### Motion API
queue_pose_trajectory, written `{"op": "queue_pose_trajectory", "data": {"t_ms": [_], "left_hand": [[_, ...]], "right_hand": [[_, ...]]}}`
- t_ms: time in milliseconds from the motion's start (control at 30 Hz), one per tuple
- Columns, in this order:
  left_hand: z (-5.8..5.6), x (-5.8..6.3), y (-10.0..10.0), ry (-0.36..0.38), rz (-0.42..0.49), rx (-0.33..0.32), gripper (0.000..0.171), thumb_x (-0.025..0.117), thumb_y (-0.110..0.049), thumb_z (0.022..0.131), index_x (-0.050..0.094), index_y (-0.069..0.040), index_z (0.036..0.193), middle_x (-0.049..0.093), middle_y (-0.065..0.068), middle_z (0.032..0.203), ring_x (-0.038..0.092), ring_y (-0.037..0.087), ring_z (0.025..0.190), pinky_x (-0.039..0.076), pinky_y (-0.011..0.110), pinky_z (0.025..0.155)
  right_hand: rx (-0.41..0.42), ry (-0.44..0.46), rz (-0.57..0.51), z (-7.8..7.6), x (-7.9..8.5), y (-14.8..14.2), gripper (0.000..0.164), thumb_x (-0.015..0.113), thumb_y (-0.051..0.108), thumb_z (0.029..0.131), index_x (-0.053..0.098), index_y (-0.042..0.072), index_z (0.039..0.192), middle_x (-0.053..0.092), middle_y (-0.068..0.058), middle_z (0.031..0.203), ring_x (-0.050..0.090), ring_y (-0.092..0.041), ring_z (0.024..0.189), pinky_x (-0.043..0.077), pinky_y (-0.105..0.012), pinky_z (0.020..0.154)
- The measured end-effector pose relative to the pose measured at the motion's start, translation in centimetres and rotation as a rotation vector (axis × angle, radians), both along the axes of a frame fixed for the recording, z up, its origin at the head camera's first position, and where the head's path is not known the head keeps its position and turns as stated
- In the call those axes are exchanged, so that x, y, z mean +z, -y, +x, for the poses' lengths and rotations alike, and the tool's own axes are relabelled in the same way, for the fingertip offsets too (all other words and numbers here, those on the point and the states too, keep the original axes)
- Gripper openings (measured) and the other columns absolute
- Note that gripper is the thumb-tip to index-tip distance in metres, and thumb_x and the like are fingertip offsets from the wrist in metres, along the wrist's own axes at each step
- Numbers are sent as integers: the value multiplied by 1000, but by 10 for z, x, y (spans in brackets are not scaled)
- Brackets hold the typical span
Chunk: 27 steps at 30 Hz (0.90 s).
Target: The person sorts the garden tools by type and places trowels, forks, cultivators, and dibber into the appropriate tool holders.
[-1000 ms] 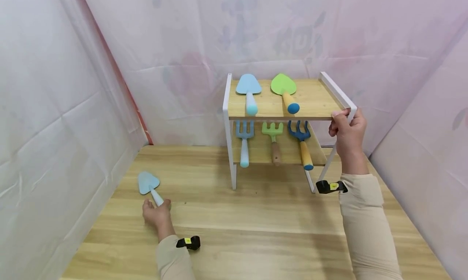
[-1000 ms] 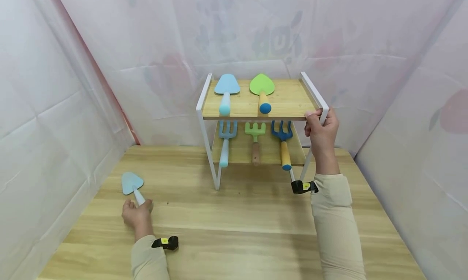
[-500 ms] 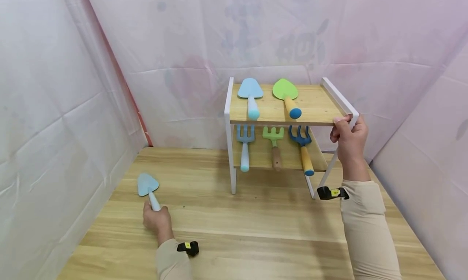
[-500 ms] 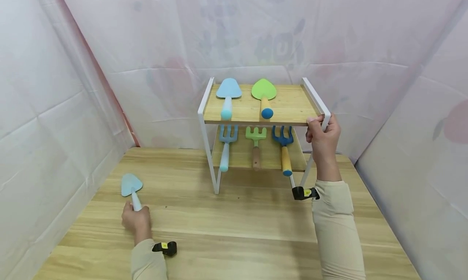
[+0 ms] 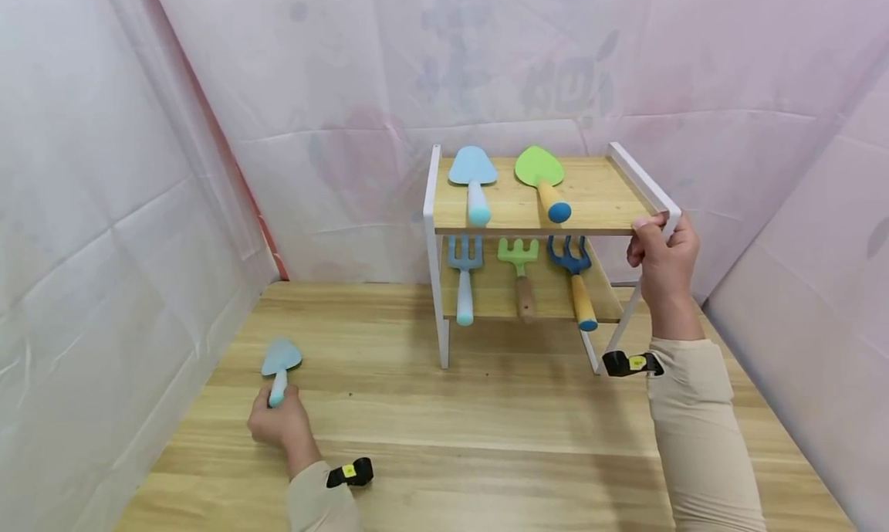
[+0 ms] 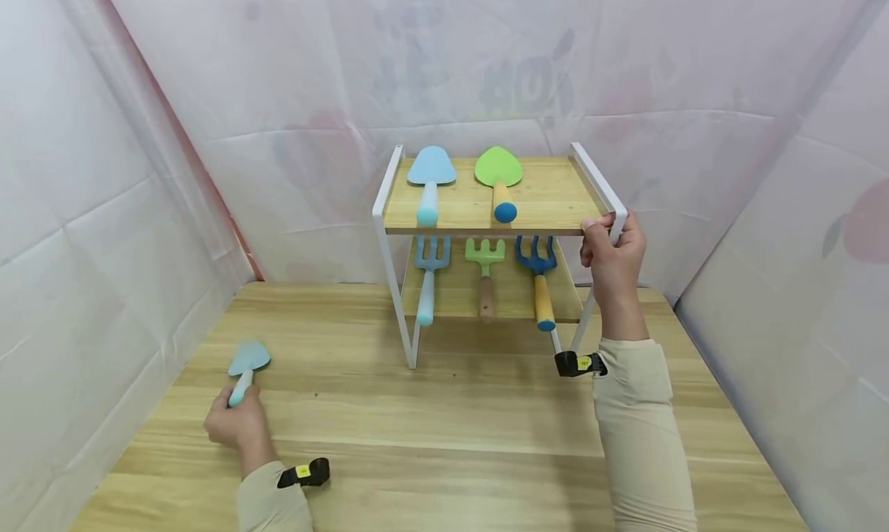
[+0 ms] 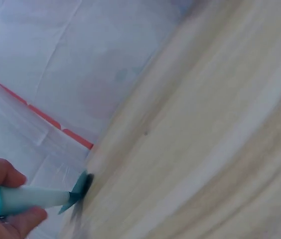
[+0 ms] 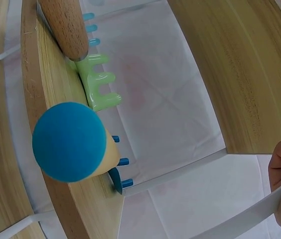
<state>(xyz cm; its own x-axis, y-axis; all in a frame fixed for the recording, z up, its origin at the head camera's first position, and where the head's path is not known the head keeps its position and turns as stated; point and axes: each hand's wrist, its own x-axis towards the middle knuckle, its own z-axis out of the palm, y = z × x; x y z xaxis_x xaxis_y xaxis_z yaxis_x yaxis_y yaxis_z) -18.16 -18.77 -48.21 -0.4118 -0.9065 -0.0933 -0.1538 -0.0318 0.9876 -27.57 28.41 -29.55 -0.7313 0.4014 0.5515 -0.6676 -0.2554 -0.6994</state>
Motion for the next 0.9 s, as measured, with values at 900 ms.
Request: {"op": "queue_pose_trajectory", "data": {"t_ms": [900], "left_hand": [[0, 14, -18, -349, 98, 117, 36, 73, 0, 71, 68, 3, 107, 61, 18, 114, 62, 12, 96, 49, 21, 78]], "right_hand": [[22, -6, 12, 2, 1, 0, 13, 55, -8, 83, 49, 3, 77, 43, -6, 47, 40, -12, 36, 32, -19, 34]]}}
